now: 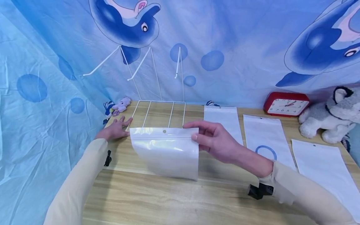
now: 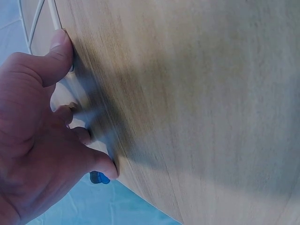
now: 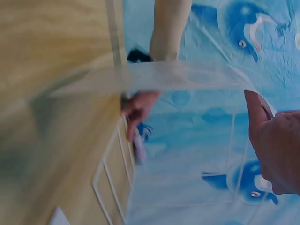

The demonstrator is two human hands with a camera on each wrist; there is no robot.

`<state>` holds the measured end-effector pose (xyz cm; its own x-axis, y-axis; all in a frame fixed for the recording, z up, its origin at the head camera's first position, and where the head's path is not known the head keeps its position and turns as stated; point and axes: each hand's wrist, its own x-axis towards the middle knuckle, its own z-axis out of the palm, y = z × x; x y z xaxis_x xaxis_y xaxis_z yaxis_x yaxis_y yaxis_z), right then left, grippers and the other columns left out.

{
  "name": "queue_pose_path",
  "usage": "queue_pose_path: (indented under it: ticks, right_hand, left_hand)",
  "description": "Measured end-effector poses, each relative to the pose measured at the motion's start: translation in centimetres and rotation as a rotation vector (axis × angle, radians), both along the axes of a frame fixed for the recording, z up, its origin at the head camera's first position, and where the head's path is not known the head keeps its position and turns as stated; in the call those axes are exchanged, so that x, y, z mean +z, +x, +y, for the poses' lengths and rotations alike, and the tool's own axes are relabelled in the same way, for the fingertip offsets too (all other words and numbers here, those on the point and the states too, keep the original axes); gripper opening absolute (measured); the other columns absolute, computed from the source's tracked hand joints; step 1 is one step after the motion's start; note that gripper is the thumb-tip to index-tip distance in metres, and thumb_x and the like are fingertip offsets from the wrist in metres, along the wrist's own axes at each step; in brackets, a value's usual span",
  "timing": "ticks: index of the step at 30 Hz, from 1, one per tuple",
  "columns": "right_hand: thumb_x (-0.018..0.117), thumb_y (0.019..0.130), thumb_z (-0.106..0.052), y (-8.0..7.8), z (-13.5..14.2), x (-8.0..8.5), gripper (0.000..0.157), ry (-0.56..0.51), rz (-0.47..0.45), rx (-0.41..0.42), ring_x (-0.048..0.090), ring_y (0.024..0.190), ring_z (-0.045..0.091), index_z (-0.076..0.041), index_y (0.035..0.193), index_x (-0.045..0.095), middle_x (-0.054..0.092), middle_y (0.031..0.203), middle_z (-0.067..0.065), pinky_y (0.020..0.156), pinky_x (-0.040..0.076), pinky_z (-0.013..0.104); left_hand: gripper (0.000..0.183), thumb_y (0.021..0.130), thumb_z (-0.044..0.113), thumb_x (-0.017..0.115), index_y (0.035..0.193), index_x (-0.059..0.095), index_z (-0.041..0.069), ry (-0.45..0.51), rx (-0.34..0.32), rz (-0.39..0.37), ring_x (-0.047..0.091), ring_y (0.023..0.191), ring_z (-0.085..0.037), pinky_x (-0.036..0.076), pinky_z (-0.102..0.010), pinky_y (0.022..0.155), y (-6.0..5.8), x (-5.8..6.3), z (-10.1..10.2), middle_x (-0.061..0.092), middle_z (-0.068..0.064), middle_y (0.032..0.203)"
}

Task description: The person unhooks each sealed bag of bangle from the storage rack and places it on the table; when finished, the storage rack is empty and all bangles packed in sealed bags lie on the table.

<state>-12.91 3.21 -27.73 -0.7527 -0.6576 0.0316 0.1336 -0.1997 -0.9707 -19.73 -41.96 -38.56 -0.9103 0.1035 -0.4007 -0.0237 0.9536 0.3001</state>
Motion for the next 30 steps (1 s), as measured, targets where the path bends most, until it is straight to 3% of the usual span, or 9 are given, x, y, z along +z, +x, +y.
queue_pose_path:
  ticks: [5,8,15,21,30]
  right_hand:
    - [0.058,0.097,0.002,-0.6,0.0,-2.0,0.036,-0.044,-0.112,0.03,0.031,0.063,0.013,-0.021,0.122,0.071,0.033,0.066,-0.002,0.057,0.038,0.021]
    - [0.058,0.097,0.003,-1.7,0.0,-3.6,0.035,-0.009,-0.127,-0.011,0.031,0.063,0.013,-0.016,0.124,0.07,0.034,0.066,-0.002,0.056,0.032,0.022]
    - [0.06,0.097,0.002,-3.7,-0.1,-6.1,0.035,0.15,-0.02,-0.109,0.039,0.065,0.014,0.0,0.132,0.061,0.041,0.075,0.003,0.057,0.039,0.022]
    - [0.059,0.097,0.002,-4.5,-0.2,-8.3,0.035,0.263,0.019,-0.102,0.036,0.056,0.015,-0.002,0.131,0.061,0.042,0.072,0.004,0.056,0.037,0.024]
    - [0.058,0.096,0.004,-5.0,-0.8,-11.2,0.031,0.357,0.113,-0.062,0.055,0.07,0.019,0.0,0.127,0.062,0.064,0.087,0.009,0.061,0.05,0.03]
  left_hand:
    - [0.082,0.098,0.033,0.063,0.159,0.014,0.009,-0.006,0.007,-0.005,-0.006,0.137,-0.065,0.008,-0.082,0.1,0.0,-0.2,-0.2,-0.004,-0.039,0.156]
    - [0.082,0.098,0.034,0.062,0.159,0.013,0.009,-0.01,0.002,-0.014,-0.006,0.137,-0.065,0.008,-0.083,0.1,0.1,-0.3,-0.2,-0.005,-0.038,0.157]
    - [0.082,0.098,0.035,0.063,0.159,0.016,0.007,0.003,-0.016,0.002,-0.005,0.137,-0.066,0.01,-0.083,0.099,0.0,-0.2,-0.2,-0.003,-0.039,0.156]
    - [0.082,0.098,0.037,0.062,0.158,0.016,0.007,0.001,-0.029,0.006,-0.004,0.137,-0.066,0.01,-0.083,0.099,-0.1,-0.1,-0.2,-0.003,-0.039,0.156]
    - [0.081,0.098,0.034,0.062,0.158,0.015,0.006,0.0,-0.021,0.004,-0.004,0.137,-0.067,0.009,-0.083,0.1,0.2,0.1,0.1,-0.003,-0.04,0.156]
